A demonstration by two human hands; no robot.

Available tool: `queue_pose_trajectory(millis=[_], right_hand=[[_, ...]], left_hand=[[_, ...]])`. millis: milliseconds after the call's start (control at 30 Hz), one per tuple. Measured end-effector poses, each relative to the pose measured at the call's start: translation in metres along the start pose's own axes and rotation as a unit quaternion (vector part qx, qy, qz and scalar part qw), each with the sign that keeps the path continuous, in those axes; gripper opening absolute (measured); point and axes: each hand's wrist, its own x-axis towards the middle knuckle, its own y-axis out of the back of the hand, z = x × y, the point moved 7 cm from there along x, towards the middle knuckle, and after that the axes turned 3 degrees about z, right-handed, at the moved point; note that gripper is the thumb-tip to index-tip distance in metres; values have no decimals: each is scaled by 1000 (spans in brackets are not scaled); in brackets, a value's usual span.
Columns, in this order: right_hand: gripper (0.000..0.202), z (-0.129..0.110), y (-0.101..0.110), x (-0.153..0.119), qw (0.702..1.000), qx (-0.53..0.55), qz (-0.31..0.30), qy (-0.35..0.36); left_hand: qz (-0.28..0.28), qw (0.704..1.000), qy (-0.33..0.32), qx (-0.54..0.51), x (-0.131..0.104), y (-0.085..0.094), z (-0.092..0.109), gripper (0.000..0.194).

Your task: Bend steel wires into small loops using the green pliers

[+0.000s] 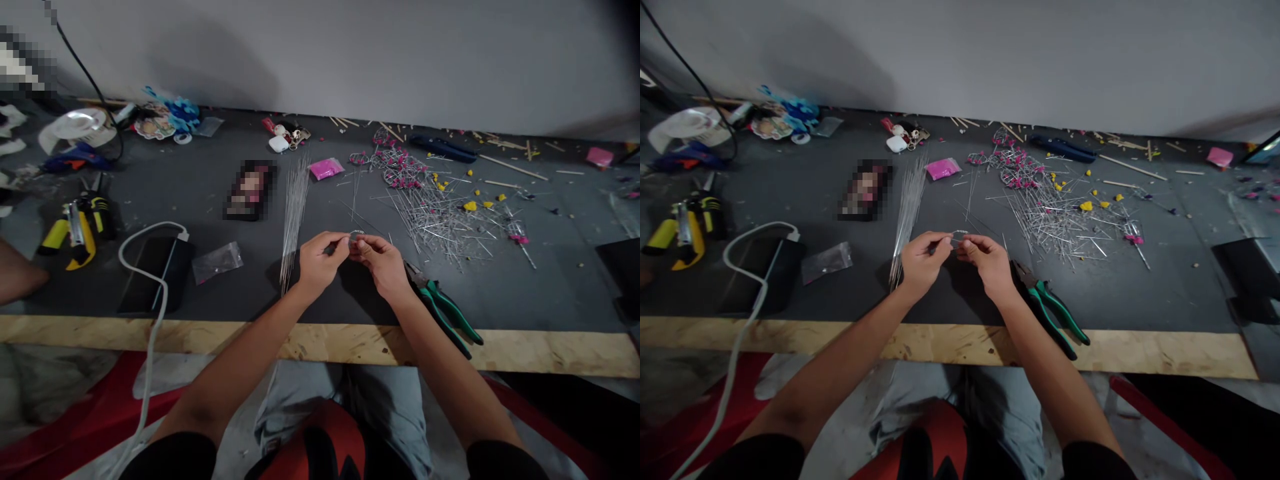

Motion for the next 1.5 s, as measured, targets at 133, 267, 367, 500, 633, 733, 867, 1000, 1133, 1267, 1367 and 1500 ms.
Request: queue_pose_trajectory(millis=[133, 267, 367, 500, 633, 733, 867, 1000, 1133, 1267, 1367, 1500], right_hand=[[22, 1, 3, 1, 1000, 2, 14, 3], [21, 1, 5, 1, 1000, 9, 18, 3], [22, 1, 6, 1, 1000, 5, 22, 2], [23, 3, 5, 1, 1000, -7, 26, -6], [28, 4, 1, 2, 1000, 12, 13, -7], [28, 4, 1, 2, 999, 39, 9, -23], [22, 4, 0, 2, 998, 42, 9, -52], [20, 3, 2, 1, 997, 46, 25, -65], [19, 3, 2, 2, 996, 37, 33, -76], [17, 4, 4, 2, 995, 25, 51, -79], [15, 4, 5, 2, 996, 23, 56, -73], [14, 3, 2, 3, 997, 22, 39, -60]], left_hand=[[-11, 1000, 4, -6, -1, -3, -2, 13], [-15, 1000, -10, -1, -1, -3, 0, 12], [-18, 1000, -11, -3, -2, -4, 2, 13], [-19, 1000, 4, 2, -1, -3, 1, 15], [-17, 999, -47, 19, 0, -1, 8, 13], [-17, 994, -107, 28, -1, 0, 15, 12], [-62, 985, -154, 49, -5, -6, 18, 15], [-92, 975, -189, 67, -8, -10, 20, 17], [-123, 969, -201, 80, -10, -14, 20, 18], [-139, 968, -190, 85, -10, -16, 19, 18], [-133, 969, -192, 84, -9, -16, 21, 17], [-113, 975, -181, 62, -7, -12, 24, 16]])
